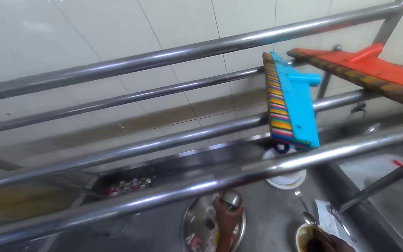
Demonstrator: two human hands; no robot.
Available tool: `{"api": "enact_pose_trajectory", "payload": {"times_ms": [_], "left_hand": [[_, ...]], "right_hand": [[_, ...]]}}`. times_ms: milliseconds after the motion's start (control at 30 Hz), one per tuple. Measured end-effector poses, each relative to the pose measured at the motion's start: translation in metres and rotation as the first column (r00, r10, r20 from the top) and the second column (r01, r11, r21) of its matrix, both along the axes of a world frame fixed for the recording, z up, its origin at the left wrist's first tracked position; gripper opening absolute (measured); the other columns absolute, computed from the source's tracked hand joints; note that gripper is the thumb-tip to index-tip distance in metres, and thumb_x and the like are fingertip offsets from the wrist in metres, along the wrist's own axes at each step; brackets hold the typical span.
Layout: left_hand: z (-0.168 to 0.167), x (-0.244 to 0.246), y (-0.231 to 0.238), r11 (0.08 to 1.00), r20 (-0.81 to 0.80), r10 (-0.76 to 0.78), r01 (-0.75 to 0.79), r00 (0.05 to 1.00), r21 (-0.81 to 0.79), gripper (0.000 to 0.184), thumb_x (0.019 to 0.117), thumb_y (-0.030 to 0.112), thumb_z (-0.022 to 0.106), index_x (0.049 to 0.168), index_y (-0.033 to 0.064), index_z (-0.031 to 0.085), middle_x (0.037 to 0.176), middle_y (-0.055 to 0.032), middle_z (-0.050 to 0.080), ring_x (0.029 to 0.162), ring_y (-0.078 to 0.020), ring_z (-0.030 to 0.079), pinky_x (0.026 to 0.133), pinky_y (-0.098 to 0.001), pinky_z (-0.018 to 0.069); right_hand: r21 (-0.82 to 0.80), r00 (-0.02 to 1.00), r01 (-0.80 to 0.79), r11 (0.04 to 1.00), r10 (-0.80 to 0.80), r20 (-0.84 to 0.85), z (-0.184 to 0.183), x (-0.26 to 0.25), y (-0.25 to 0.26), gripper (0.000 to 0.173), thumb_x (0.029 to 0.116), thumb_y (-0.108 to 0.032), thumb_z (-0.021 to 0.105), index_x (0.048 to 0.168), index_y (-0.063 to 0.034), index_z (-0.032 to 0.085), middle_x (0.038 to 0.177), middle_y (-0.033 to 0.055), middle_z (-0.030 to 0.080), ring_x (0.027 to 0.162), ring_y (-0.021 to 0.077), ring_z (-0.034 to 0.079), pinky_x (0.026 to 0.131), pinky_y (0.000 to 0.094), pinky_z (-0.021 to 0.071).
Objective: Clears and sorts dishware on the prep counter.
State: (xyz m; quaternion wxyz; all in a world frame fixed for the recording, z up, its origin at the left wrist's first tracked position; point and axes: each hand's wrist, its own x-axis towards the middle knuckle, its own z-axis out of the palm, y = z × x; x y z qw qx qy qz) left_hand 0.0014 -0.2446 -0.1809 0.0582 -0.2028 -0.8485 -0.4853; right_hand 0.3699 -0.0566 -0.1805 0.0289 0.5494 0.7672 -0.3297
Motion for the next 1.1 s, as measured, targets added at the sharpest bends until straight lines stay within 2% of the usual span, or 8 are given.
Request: {"api": "enact_pose_trajectory", "payload": {"times_ms": [133,267,367,467,600,667,767,1100], "left_hand": [[0.027,0.002,-0.028,0.951,0.056,0.099,-0.111,0.993,0.289,0.111,0.0595,0.024,0.092,0.147,-0.007,0.03,0.135,-0.0326,0.053,0.115,-0.0348,0.061,0.096,-0.0473,0.0543],[0.076,0.005,-0.022,0.88,0.008,0.164,-0.15,0.986,0.451,0.098,0.0831,0.011,0.081,0.152,-0.0132,0.015,0.146,-0.0364,0.041,0.131,-0.0313,0.051,0.109,-0.0359,0.0467],[0.096,0.026,0.004,0.842,0.107,-0.01,-0.049,0.994,0.538,0.09,0.0933,0.014,0.067,0.158,-0.0073,0.008,0.151,-0.0312,0.038,0.135,-0.0257,0.049,0.11,-0.0335,0.0454],[0.097,0.081,0.023,0.851,0.103,-0.422,0.354,0.901,0.389,0.1,0.0781,0.03,0.079,0.152,-0.0097,0.024,0.142,-0.0293,0.049,0.124,-0.0261,0.057,0.104,-0.0376,0.05],[0.07,0.17,0.057,0.589,0.137,-0.794,0.805,0.592,-0.068,0.107,0.0593,0.043,0.093,0.149,0.0049,0.049,0.145,-0.0169,0.054,0.131,-0.0271,0.055,0.108,-0.044,0.0507],[0.054,0.199,0.067,0.506,0.167,-0.807,0.809,0.566,-0.298,0.109,0.055,0.05,0.092,0.151,0.0169,0.051,0.148,-0.0114,0.052,0.134,-0.0282,0.052,0.108,-0.0463,0.0494],[0.038,0.215,0.071,0.463,0.157,-0.801,0.764,0.578,-0.45,0.113,0.0563,0.056,0.089,0.154,0.0164,0.047,0.149,-0.0106,0.052,0.135,-0.0304,0.051,0.11,-0.0464,0.0457],[0.038,0.176,0.014,0.726,0.083,-0.614,0.603,0.785,-0.331,0.117,0.0545,0.04,0.093,0.153,0.002,0.043,0.144,-0.0265,0.052,0.127,-0.0443,0.054,0.104,-0.0569,0.0478]], "right_hand": [[0.005,0.998,0.023,1.0,-0.022,-0.058,0.0,-0.001,0.001,0.036,0.095,-0.042,0.063,0.11,-0.0121,0.077,0.102,0.0171,0.076,0.099,0.039,0.071,0.086,0.0658,0.0522],[-0.035,0.993,0.067,0.997,-0.07,-0.098,0.011,-0.002,0.0,0.042,0.0981,-0.049,0.06,0.114,-0.0136,0.076,0.109,0.0138,0.075,0.106,0.0333,0.07,0.095,0.0595,0.0521],[-0.088,0.978,0.112,0.99,-0.125,-0.167,0.004,0.01,0.003,0.044,0.0962,-0.052,0.059,0.108,-0.0136,0.075,0.102,0.0113,0.074,0.099,0.029,0.07,0.09,0.0561,0.0537],[-0.119,0.935,0.186,0.975,-0.213,-0.283,-0.01,0.024,-0.001,0.04,0.0933,-0.049,0.062,0.096,-0.0103,0.072,0.087,0.0101,0.069,0.084,0.0269,0.066,0.08,0.0537,0.0528],[-0.12,0.904,0.25,0.961,-0.276,-0.326,-0.014,0.045,-0.007,0.035,0.0948,-0.044,0.061,0.094,-0.0113,0.072,0.08,0.0075,0.066,0.076,0.0243,0.063,0.074,0.0507,0.0512],[-0.116,0.913,0.251,0.961,-0.275,-0.3,-0.011,0.047,-0.012,0.034,0.0947,-0.044,0.062,0.096,-0.0126,0.073,0.081,0.007,0.067,0.077,0.0244,0.064,0.074,0.0505,0.0513],[-0.095,0.974,0.17,0.981,-0.182,-0.137,0.009,0.038,-0.018,0.039,0.0951,-0.046,0.06,0.111,-0.0136,0.075,0.102,0.0116,0.074,0.098,0.0306,0.07,0.087,0.0565,0.0537],[-0.16,0.964,-0.117,0.98,0.151,0.217,0.046,-0.024,-0.005,0.04,0.0923,-0.036,0.063,0.112,-0.0021,0.07,0.116,0.0222,0.07,0.112,0.0416,0.067,0.089,0.0646,0.0521]]}}
